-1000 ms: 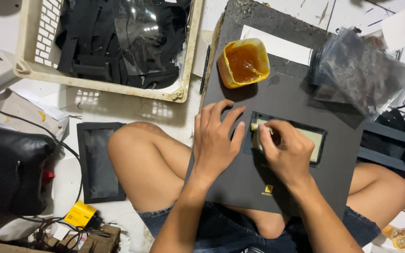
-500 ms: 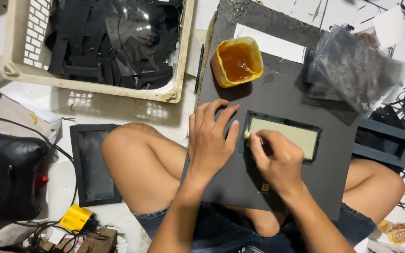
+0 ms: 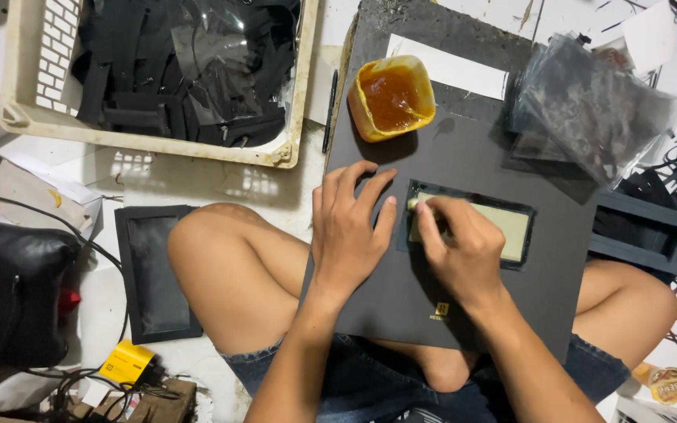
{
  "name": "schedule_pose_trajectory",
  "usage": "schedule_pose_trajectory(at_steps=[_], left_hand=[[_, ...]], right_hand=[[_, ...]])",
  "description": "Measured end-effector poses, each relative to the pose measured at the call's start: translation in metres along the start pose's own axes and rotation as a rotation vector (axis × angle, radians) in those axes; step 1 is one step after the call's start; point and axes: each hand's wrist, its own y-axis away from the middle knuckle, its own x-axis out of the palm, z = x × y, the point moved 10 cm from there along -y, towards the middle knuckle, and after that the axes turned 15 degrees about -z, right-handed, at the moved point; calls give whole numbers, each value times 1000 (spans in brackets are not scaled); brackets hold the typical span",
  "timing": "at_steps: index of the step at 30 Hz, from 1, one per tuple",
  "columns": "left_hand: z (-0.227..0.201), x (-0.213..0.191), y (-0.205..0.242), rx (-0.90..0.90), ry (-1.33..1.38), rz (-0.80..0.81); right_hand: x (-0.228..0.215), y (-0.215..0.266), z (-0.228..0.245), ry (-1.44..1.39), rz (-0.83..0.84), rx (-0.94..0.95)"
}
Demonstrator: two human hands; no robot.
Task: The person sits on the floor with a black board on their lap, picks up a dark rectangular frame, aligns it over a beige panel on the board, and presses the panel into place. They then use a small white stick tool to press and smooth the seam around the inside edge of the frame.
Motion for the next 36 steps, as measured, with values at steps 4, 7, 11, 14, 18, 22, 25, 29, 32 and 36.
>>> schedule_pose_trajectory(at_steps=[4, 7, 11, 14, 18, 22, 25, 29, 32, 36], left_hand=[[1, 2, 1, -3, 9, 6], [1, 1, 2, 3, 16, -2], [0, 1, 1, 7, 8, -2], [0, 0, 0, -10, 11, 5], [-1, -1, 0, -1, 5, -1], [1, 2, 1, 11, 4, -9], [0, 1, 0, 13, -1, -8], [0, 1, 1, 15, 6, -10], [-1, 1, 1, 6, 6, 7], [-2, 0, -1, 9, -8, 4]], right_hand=[[-6, 16, 11, -29, 96, 40], [-11, 31, 14, -29, 123, 72], [-8, 21, 10, -24, 87, 59], [-4, 8, 10, -40, 46, 4], [-3, 3, 12, -3, 8, -65], [-8, 20, 20, -8, 63, -27], [-15, 32, 24, -66, 86, 6], [-16, 32, 20, -74, 72, 26], [-17, 29, 19, -58, 33, 6], [-22, 30, 18, -82, 34, 4]])
